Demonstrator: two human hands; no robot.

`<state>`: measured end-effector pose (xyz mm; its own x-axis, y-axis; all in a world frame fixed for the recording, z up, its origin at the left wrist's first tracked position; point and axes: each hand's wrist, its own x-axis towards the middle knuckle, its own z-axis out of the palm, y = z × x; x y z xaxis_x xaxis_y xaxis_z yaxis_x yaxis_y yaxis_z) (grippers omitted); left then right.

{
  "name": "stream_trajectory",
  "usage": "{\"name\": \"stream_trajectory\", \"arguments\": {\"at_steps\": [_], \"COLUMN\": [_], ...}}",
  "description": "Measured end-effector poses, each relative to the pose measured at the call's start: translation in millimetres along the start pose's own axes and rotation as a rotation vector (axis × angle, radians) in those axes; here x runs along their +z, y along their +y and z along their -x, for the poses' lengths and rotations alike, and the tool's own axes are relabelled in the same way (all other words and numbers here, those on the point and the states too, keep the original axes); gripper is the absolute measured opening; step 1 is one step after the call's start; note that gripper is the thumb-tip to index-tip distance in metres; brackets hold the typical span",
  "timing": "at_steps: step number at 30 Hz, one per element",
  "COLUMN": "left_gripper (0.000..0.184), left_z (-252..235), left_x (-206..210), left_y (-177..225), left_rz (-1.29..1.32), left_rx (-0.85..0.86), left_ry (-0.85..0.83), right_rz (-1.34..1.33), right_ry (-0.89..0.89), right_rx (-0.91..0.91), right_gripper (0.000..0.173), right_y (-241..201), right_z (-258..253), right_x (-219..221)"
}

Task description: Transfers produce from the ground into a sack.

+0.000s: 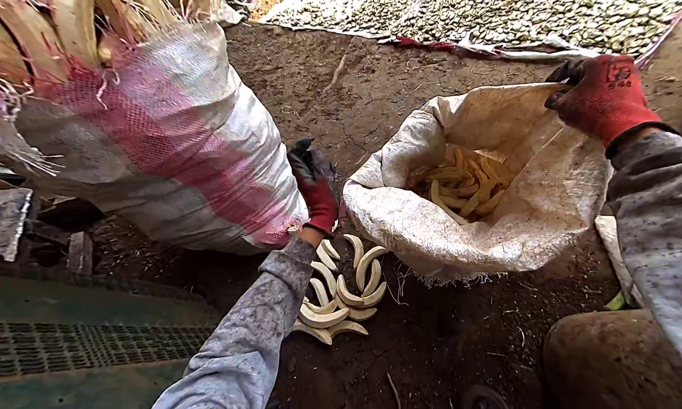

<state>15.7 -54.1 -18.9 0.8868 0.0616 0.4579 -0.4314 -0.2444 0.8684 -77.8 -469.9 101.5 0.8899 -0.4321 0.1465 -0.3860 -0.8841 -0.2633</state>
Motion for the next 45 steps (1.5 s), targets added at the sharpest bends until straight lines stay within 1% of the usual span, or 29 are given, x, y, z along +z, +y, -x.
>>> {"name": "stream_trajectory", "arguments": {"at_steps": [1, 3, 4, 5, 6, 7, 8, 11, 14, 16, 19, 21, 23, 25, 26, 27, 28, 29, 31, 33, 34, 35, 36, 38, 39, 40, 41, 43, 45], "left_gripper": [0.049, 0.081, 0.093, 0.098, 0.101, 0.102, 0.098, 0.08, 0.084, 0.08, 0.059, 0.049, 0.046, 0.045, 0.048, 0.049, 0.048, 0.044, 0.04, 0.036, 0.035, 0.036, 0.04, 0.062, 0.078, 0.088, 0.086, 0.062, 0.048], "left_z": [24, 74, 95, 113, 128, 137, 141, 141, 143, 141, 127, 110, 89, 58, 29, 12, 2, -6, -20, -22, -22, -21, -19, -25, -32, -40, -48, -61, -64], "left_x": [-12, -20, -17, -12, -8, -5, -4, -2, -9, -16, -31, -39, -45, -45, -43, -38, -31, -22, 0, 22, 35, 45, 53, 65, 68, 65, 58, 39, 13], "left_y": [-30, -74, -82, -82, -78, -71, -65, -64, -80, -86, -92, -95, -91, -73, -37, -13, -1, 1, 30, 72, 91, 106, 119, 137, 136, 125, 110, 60, -1], "left_rz": [-0.246, -0.631, -0.79, -0.925, -1.01, -1.044, -1.044, -1.0, -0.983, -0.939, -0.812, -0.713, -0.591, -0.494, -0.428, -0.345, -0.255, -0.161, 0.078, 0.214, 0.206, 0.128, -0.018, -0.313, -0.36, -0.337, -0.238, -0.12, -0.338], "left_rx": [-0.14, -0.42, -0.499, -0.55, -0.57, -0.569, -0.555, -0.541, -0.57, -0.59, -0.626, -0.627, -0.575, -0.498, -0.597, -0.572, -0.444, -0.234, 0.124, 0.436, 0.54, 0.585, 0.572, 0.463, 0.421, 0.399, 0.347, 0.193, -0.01], "left_ry": [-0.115, -0.578, -0.817, -1.026, -1.174, -1.255, -1.28, -1.17, -1.056, -1.031, -0.961, -0.826, -0.615, -0.381, -0.368, -0.257, -0.119, 0.015, 0.139, 0.141, 0.117, 0.044, -0.1, -0.54, -0.705, -0.77, -0.758, -0.567, -0.42], "right_rz": [-0.003, -0.002, -0.001, 0.0, 0.004, 0.007, 0.015, 0.018, 0.016, 0.007, 0.001, 0.0, 0.005, 0.008, 0.007, 0.01, 0.008, 0.009, 0.029, 0.033, 0.033, 0.03, 0.027, 0.02, 0.016, 0.011, 0.007, 0.001, -0.025], "right_ry": [0.0, -0.006, -0.015, -0.022, -0.03, -0.033, -0.033, -0.037, -0.042, -0.045, -0.042, -0.047, -0.046, -0.046, -0.044, -0.043, -0.045, -0.046, -0.041, -0.045, -0.044, -0.046, -0.048, -0.047, -0.044, -0.042, -0.034, -0.001, 0.036], "right_rx": [0.008, 0.009, 0.002, -0.003, -0.005, -0.002, 0.001, -0.005, -0.007, -0.004, -0.001, -0.009, -0.018, -0.01, -0.006, -0.006, -0.01, -0.019, -0.028, -0.021, -0.018, -0.02, -0.023, -0.038, -0.043, -0.043, -0.041, -0.023, 0.007], "right_gripper": [0.024, 0.026, 0.026, 0.026, 0.027, 0.027, 0.026, 0.027, 0.029, 0.028, 0.027, 0.027, 0.027, 0.026, 0.026, 0.026, 0.026, 0.026, 0.025, 0.027, 0.027, 0.027, 0.027, 0.026, 0.026, 0.027, 0.027, 0.026, 0.025], "right_y": [-3, -9, -11, -13, -16, -18, -18, -15, -10, -8, -13, -15, -13, -13, -13, -12, -12, -13, -15, -18, -19, -20, -21, -20, -19, -17, -14, -4, 6], "right_z": [-1, -5, -6, -6, -7, -8, -10, -10, -11, -11, -7, -5, -4, -3, -4, -3, -2, -2, -6, -5, -5, -5, -4, -3, -3, -3, -4, -7, -11], "right_x": [1, 3, 6, 8, 10, 12, 13, 15, 18, 19, 19, 16, 15, 17, 16, 16, 17, 18, 16, 17, 16, 15, 15, 15, 15, 14, 13, 7, 3]}}
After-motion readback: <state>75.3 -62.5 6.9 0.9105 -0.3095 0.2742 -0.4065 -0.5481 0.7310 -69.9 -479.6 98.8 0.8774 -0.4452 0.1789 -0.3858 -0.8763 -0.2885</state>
